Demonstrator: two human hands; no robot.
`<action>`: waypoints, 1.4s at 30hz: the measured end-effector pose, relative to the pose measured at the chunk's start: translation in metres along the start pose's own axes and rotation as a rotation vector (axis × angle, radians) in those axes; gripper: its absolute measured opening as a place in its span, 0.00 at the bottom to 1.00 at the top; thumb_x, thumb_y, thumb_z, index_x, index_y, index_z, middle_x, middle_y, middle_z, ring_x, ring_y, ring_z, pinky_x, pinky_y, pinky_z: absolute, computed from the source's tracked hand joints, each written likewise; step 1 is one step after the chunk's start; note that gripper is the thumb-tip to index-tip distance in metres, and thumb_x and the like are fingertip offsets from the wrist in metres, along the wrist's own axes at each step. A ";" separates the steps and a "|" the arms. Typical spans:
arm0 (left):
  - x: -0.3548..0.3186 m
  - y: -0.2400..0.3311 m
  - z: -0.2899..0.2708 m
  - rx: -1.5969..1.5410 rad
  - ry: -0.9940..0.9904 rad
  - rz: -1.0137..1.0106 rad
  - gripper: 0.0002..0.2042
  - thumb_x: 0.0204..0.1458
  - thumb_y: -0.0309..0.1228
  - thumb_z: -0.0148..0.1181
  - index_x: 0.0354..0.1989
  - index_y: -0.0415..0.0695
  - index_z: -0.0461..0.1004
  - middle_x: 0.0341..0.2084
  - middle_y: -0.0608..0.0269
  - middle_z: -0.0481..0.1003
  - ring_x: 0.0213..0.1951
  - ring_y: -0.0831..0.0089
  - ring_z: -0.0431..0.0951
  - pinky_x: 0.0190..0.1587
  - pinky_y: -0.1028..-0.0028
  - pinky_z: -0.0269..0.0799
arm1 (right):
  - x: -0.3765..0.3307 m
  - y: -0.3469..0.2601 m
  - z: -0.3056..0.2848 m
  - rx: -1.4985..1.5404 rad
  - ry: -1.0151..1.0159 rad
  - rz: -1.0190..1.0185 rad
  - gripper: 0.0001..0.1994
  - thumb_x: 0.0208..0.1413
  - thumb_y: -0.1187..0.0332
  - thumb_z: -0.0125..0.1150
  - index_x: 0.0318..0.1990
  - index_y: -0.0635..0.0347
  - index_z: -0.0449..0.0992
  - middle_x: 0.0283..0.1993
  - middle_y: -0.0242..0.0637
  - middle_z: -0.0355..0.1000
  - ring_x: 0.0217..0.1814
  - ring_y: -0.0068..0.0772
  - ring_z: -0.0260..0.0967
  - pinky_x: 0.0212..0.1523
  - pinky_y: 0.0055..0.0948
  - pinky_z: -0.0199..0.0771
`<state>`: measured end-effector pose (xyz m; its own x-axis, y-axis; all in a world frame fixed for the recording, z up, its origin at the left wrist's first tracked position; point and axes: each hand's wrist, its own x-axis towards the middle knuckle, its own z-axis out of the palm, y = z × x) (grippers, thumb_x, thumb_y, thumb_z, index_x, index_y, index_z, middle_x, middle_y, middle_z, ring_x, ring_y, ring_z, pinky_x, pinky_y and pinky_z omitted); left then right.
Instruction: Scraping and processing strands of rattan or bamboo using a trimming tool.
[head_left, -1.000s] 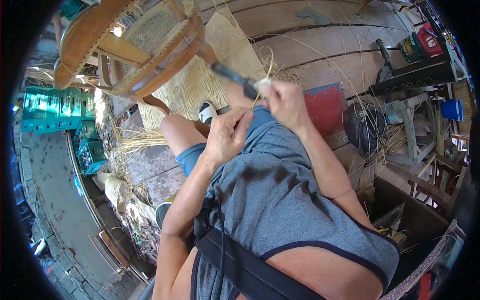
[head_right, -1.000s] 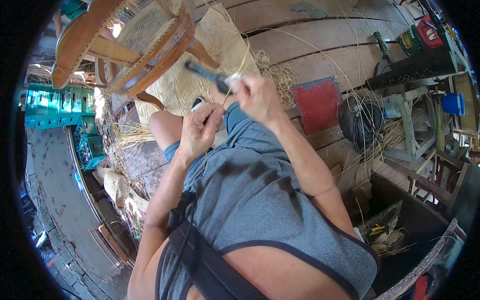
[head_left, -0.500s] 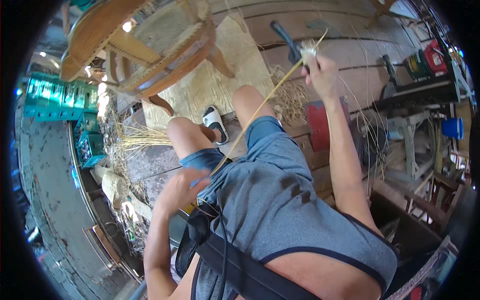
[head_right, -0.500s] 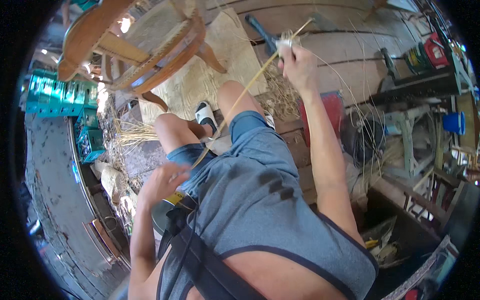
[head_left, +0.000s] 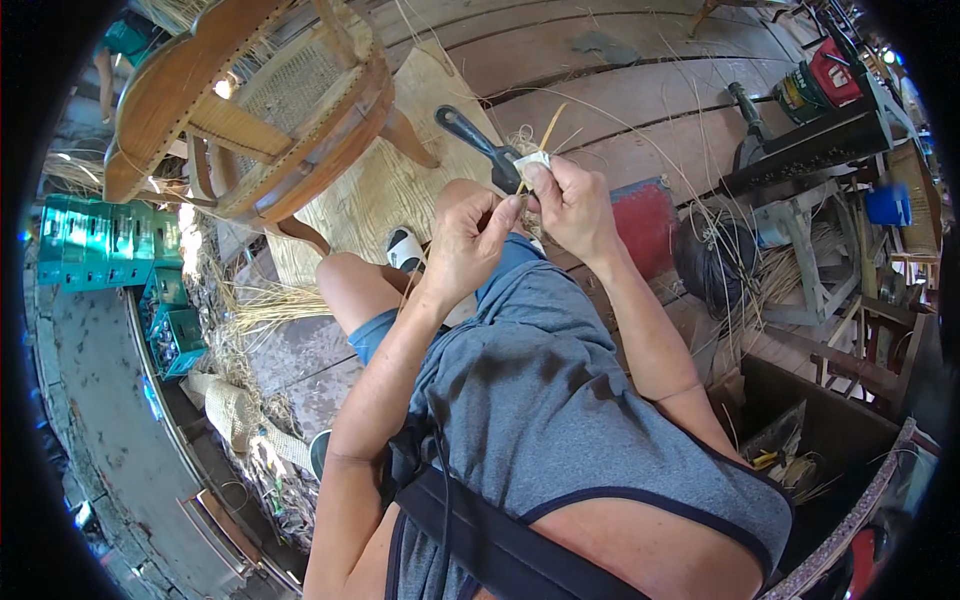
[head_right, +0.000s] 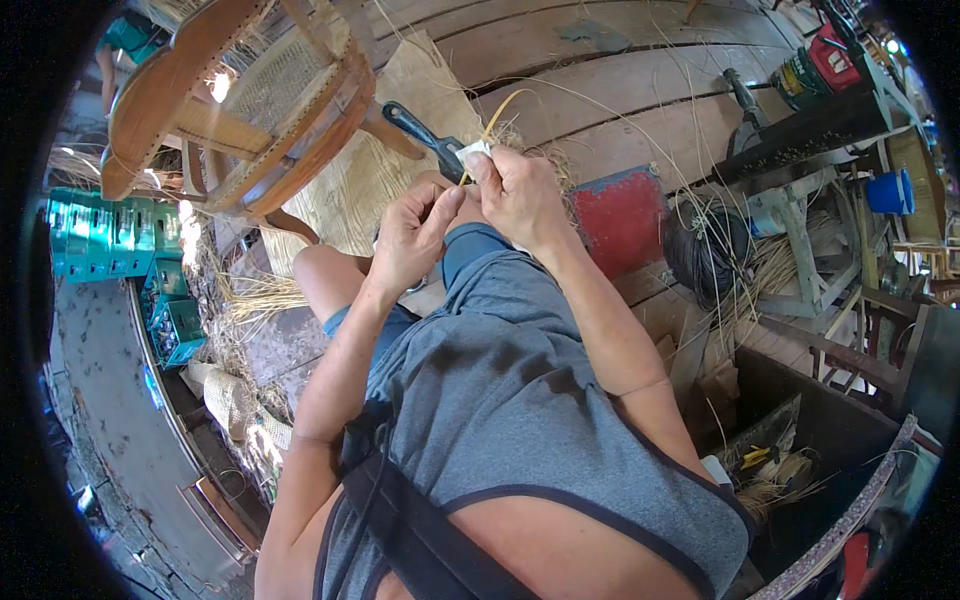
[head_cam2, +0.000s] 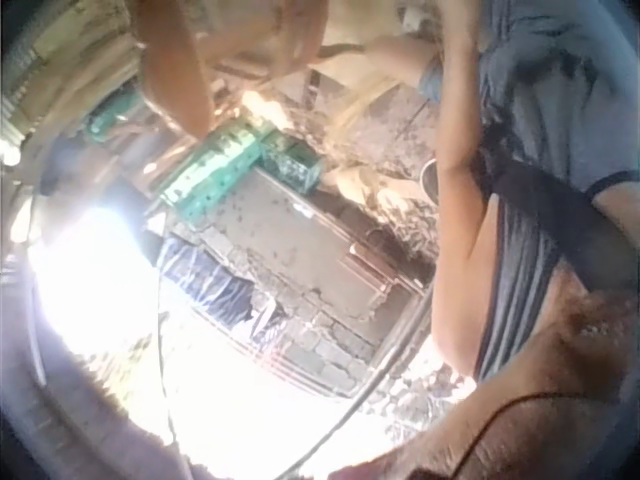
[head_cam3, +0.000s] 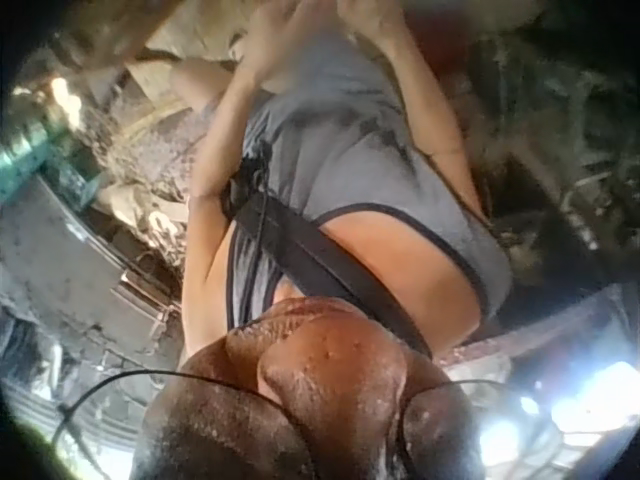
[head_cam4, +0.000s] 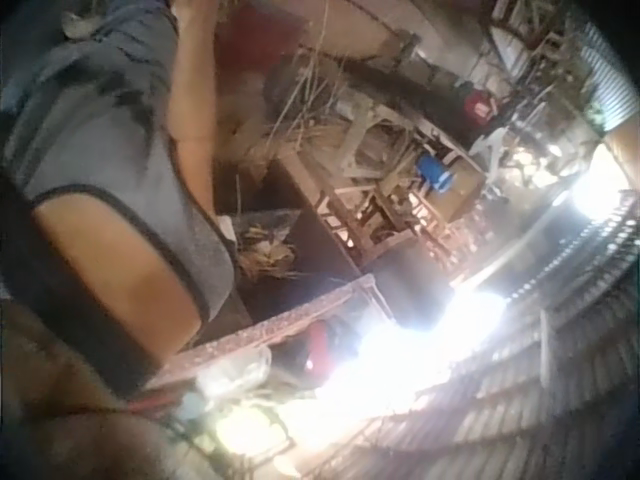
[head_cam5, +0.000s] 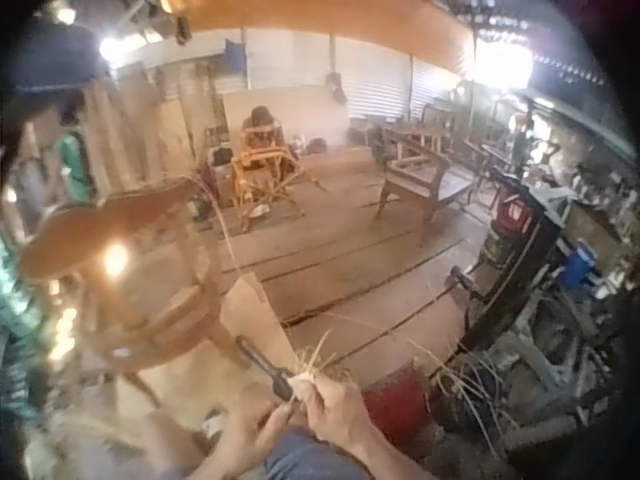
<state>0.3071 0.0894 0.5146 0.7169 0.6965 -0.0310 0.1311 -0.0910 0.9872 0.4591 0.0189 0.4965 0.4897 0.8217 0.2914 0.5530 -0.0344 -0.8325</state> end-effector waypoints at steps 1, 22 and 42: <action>0.000 0.000 0.000 0.164 0.025 0.191 0.16 0.60 0.35 0.56 0.22 0.39 0.69 0.11 0.69 0.65 0.12 0.80 0.63 0.16 0.74 0.58 | -0.001 0.002 -0.001 -0.034 -0.024 -0.023 0.12 0.63 0.67 0.52 0.37 0.66 0.77 0.22 0.38 0.74 0.23 0.24 0.75 0.22 0.25 0.71; -0.127 0.028 -0.065 0.283 -0.090 0.062 0.09 0.55 0.26 0.55 0.22 0.38 0.70 0.14 0.56 0.67 0.16 0.61 0.69 0.21 0.68 0.64 | 0.099 0.021 -0.042 0.260 -0.177 0.282 0.13 0.61 0.63 0.54 0.30 0.63 0.78 0.18 0.30 0.70 0.12 0.15 0.62 0.12 0.18 0.59; -0.032 0.026 -0.037 0.651 0.102 0.007 0.08 0.45 0.30 0.55 0.29 0.42 0.79 0.26 0.50 0.78 0.36 0.53 0.79 0.39 0.58 0.73 | 0.050 -0.006 0.066 0.503 -0.493 0.081 0.18 0.66 0.56 0.48 0.49 0.63 0.74 0.30 0.31 0.73 0.18 0.13 0.59 0.15 0.14 0.55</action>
<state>0.2616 0.0910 0.5468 0.6552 0.7552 0.0218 0.5365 -0.4854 0.6903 0.4355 0.0973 0.4853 0.0877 0.9936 0.0710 0.0908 0.0630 -0.9939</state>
